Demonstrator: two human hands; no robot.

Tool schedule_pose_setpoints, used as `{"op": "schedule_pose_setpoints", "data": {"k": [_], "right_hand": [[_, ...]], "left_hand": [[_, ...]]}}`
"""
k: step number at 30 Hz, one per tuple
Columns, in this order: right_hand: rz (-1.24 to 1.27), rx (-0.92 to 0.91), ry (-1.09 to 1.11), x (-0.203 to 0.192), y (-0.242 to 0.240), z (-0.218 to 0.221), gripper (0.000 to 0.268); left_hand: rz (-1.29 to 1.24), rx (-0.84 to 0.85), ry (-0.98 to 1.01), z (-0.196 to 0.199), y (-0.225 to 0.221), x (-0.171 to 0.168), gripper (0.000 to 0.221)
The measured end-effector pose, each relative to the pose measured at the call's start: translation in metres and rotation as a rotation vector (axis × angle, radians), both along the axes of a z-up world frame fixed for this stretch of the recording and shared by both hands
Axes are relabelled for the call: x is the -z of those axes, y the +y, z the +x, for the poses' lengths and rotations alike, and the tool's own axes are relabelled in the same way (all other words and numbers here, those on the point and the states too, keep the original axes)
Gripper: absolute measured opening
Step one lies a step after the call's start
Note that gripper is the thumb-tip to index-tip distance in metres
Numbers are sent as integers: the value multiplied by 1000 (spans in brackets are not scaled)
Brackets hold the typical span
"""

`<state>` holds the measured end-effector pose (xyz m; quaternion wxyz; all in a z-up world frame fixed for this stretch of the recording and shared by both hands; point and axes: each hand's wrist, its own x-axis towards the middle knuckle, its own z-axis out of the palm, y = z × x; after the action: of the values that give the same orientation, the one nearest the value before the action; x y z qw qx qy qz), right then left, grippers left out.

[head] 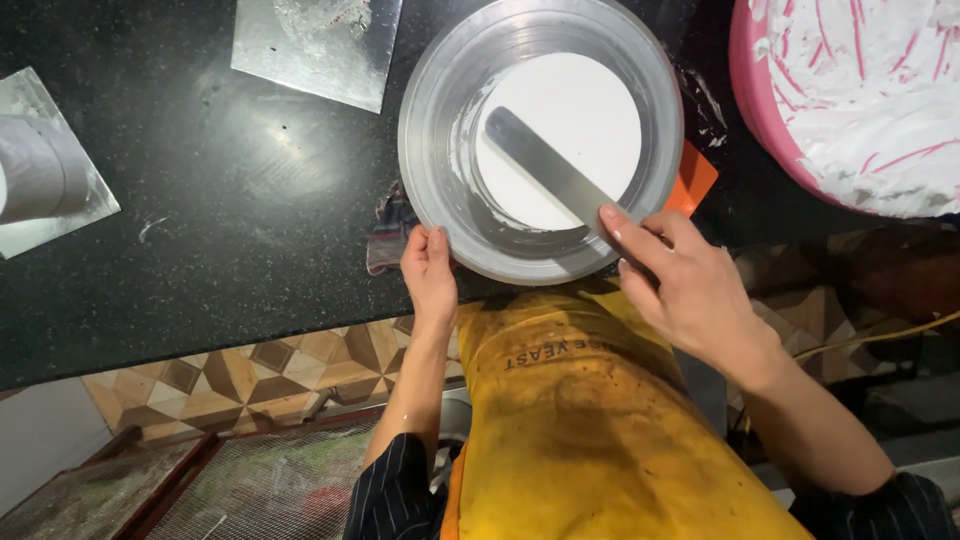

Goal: Apply frosting to a cake and smooth it using a palette knife.

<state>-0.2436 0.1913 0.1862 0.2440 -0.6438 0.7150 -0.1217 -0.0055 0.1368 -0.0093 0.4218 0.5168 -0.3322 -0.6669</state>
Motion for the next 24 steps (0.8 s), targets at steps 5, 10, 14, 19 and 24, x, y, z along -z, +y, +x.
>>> {"op": "schedule_pose_setpoints", "data": {"k": [5, 10, 14, 19, 24], "right_hand": [[35, -12, -72, -3, -3, 9, 52], [87, -97, -184, -6, -2, 17, 53], [82, -336, -649, -3, 8, 8, 51], [454, 77, -1353, 24, 67, -28, 48], [216, 646, -1344, 65, 118, -57, 36]], "left_hand": [[6, 8, -6, 0, 1, -2, 26], [4, 10, -1, 1, 6, 3, 25], [59, 18, -5, 2, 15, 1, 23], [-32, 23, -189, 11, -24, -7, 29], [-333, 197, -440, -5, -134, -18, 35]]}}
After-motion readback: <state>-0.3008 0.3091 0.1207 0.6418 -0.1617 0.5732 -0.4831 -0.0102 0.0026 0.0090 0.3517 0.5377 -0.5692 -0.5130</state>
